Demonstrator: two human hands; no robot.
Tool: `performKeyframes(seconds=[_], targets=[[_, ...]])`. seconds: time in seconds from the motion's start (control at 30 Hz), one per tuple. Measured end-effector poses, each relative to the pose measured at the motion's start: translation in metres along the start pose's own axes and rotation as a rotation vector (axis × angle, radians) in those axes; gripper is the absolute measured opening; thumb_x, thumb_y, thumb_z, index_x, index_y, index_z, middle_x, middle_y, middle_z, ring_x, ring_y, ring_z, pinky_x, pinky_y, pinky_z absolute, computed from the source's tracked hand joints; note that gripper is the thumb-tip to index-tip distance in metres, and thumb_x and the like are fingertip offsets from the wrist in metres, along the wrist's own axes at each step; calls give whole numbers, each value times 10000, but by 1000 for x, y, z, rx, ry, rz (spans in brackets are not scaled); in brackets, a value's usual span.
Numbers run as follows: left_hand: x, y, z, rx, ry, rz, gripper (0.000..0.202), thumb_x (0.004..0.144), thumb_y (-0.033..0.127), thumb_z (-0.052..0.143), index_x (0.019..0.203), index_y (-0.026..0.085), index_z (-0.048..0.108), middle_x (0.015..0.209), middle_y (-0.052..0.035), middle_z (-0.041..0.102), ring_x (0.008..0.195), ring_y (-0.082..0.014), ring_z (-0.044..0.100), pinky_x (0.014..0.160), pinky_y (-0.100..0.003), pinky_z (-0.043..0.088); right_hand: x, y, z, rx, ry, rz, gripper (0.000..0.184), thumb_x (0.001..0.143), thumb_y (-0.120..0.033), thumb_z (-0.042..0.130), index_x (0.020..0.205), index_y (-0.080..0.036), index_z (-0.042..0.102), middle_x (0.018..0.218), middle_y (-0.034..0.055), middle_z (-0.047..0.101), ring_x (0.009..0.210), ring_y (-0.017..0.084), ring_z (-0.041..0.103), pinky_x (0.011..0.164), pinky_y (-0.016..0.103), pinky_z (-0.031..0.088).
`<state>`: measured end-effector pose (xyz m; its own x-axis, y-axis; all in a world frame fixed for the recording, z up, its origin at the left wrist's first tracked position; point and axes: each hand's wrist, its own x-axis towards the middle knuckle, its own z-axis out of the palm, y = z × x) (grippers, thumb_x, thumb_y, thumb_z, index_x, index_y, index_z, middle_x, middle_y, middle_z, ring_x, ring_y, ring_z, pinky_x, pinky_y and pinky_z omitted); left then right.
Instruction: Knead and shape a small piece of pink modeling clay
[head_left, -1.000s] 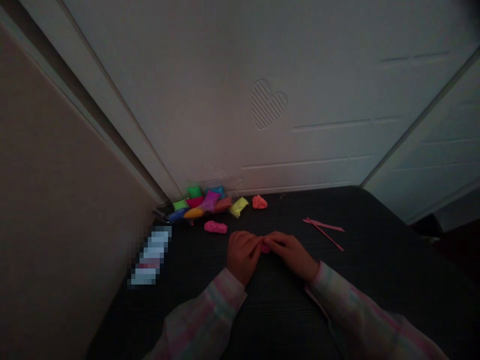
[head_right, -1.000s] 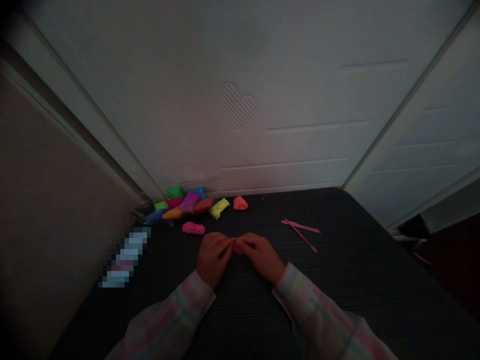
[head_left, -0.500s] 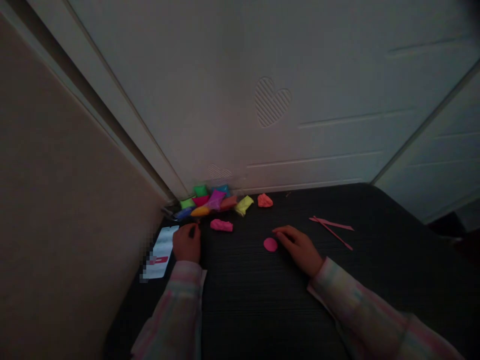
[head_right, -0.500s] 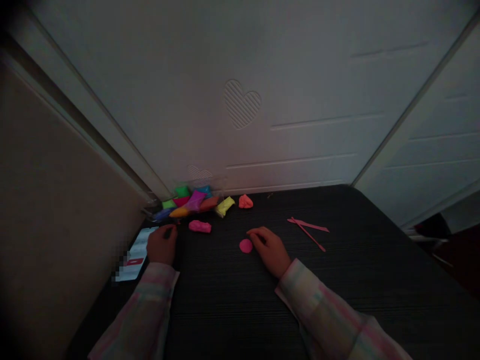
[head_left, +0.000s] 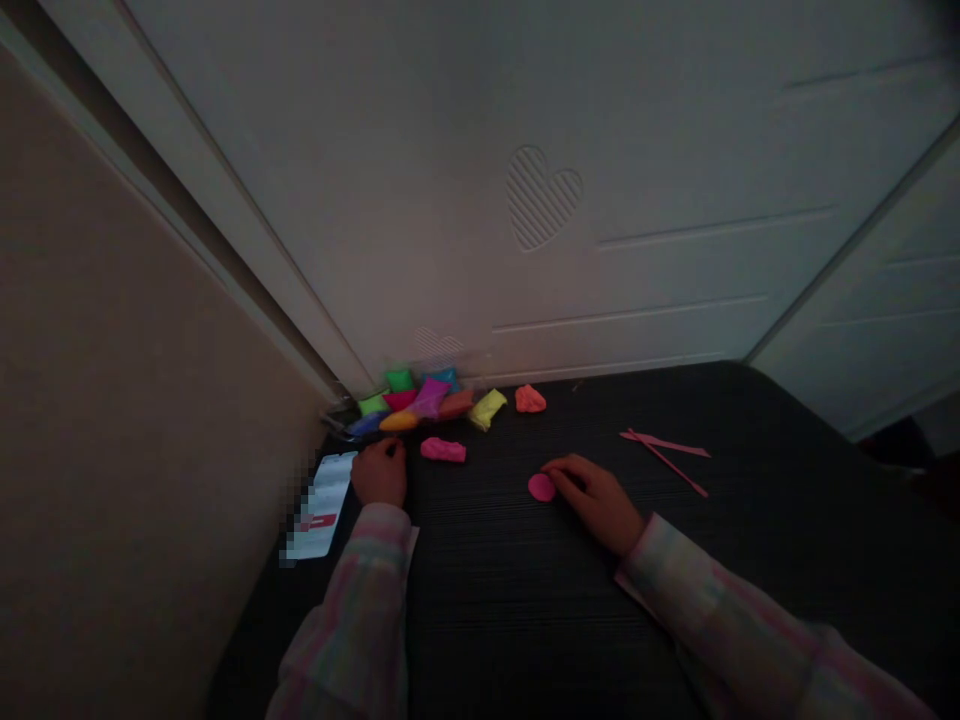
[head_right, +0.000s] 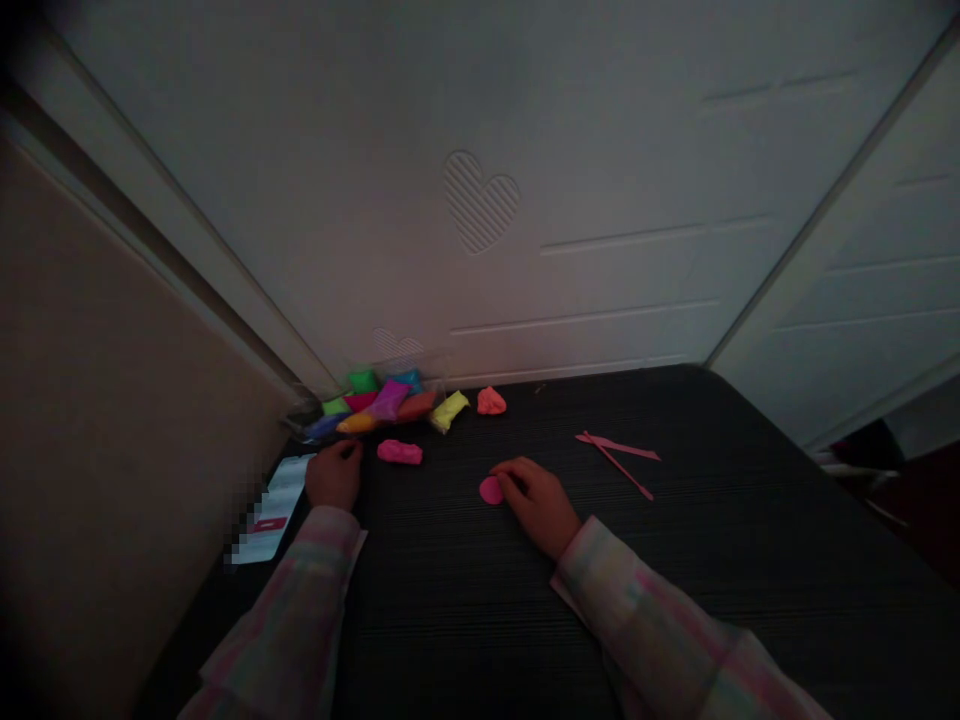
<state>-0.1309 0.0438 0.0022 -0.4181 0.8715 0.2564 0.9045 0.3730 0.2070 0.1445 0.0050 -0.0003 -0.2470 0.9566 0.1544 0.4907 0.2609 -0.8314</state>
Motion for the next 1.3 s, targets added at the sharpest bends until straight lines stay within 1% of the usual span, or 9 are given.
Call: performKeyframes(seconds=[0.17, 0.3, 0.53, 0.7, 0.83, 0.93, 1.07, 1.2, 1.3], targets=[[4, 2, 1, 48, -15, -5, 306, 720, 288, 375, 828, 163, 633, 786, -119, 638, 729, -254, 562, 598, -324, 384, 0, 0, 0, -7, -10, -8, 206, 770, -254, 390, 835, -185, 573, 798, 29, 580, 754, 142, 530, 683, 259, 403], [6, 1, 4, 59, -33, 15, 284, 709, 252, 381, 795, 148, 630, 765, -115, 638, 726, -240, 568, 606, -307, 388, 0, -2, 0, -13, -15, 16, 203, 773, -243, 391, 834, -175, 572, 792, 33, 578, 747, 141, 530, 682, 261, 403], [7, -6, 6, 62, -47, 35, 270, 705, 249, 394, 803, 133, 618, 785, -96, 637, 752, -215, 563, 628, -280, 396, -1, -1, 0, -24, -16, 10, 194, 775, -249, 402, 836, -173, 569, 800, 33, 577, 749, 138, 525, 676, 257, 401], [8, -5, 2, 98, -43, 71, 312, 724, 257, 366, 824, 127, 631, 819, -112, 631, 780, -226, 548, 684, -301, 381, -1, -1, 0, -25, -17, 10, 187, 774, -246, 402, 831, -178, 566, 787, 30, 574, 738, 138, 525, 668, 257, 401], [6, -4, -4, 138, -52, 85, 317, 724, 247, 356, 782, 135, 647, 808, -119, 629, 756, -243, 542, 655, -321, 379, 0, -1, 0, -29, -21, 3, 186, 774, -239, 401, 834, -177, 566, 791, 31, 574, 746, 138, 525, 675, 257, 398], [4, -2, -6, 168, -58, 111, 311, 719, 236, 362, 764, 124, 649, 826, -127, 621, 789, -259, 527, 656, -329, 377, -1, -1, 0, -26, -19, -7, 187, 775, -239, 401, 833, -178, 568, 791, 30, 574, 745, 136, 525, 668, 254, 397], [4, -2, -4, 195, -65, 139, 309, 721, 251, 369, 767, 122, 646, 845, -127, 614, 820, -276, 510, 650, -338, 380, -2, -1, -1, -28, -18, -8, 191, 776, -243, 399, 840, -183, 569, 784, 26, 575, 734, 136, 526, 654, 251, 397], [6, -4, -1, 193, -77, 138, 308, 737, 256, 362, 821, 132, 631, 870, -112, 611, 805, -254, 521, 653, -321, 385, -2, -1, -1, -33, -16, -10, 190, 774, -240, 399, 834, -184, 571, 792, 25, 577, 746, 136, 526, 664, 250, 398], [7, -5, 2, 195, -80, 124, 316, 753, 227, 335, 823, 105, 618, 834, -133, 610, 783, -243, 533, 645, -314, 387, -1, -1, 0, -39, -18, -10, 191, 774, -230, 396, 829, -178, 571, 778, 26, 575, 728, 134, 525, 646, 246, 399]])
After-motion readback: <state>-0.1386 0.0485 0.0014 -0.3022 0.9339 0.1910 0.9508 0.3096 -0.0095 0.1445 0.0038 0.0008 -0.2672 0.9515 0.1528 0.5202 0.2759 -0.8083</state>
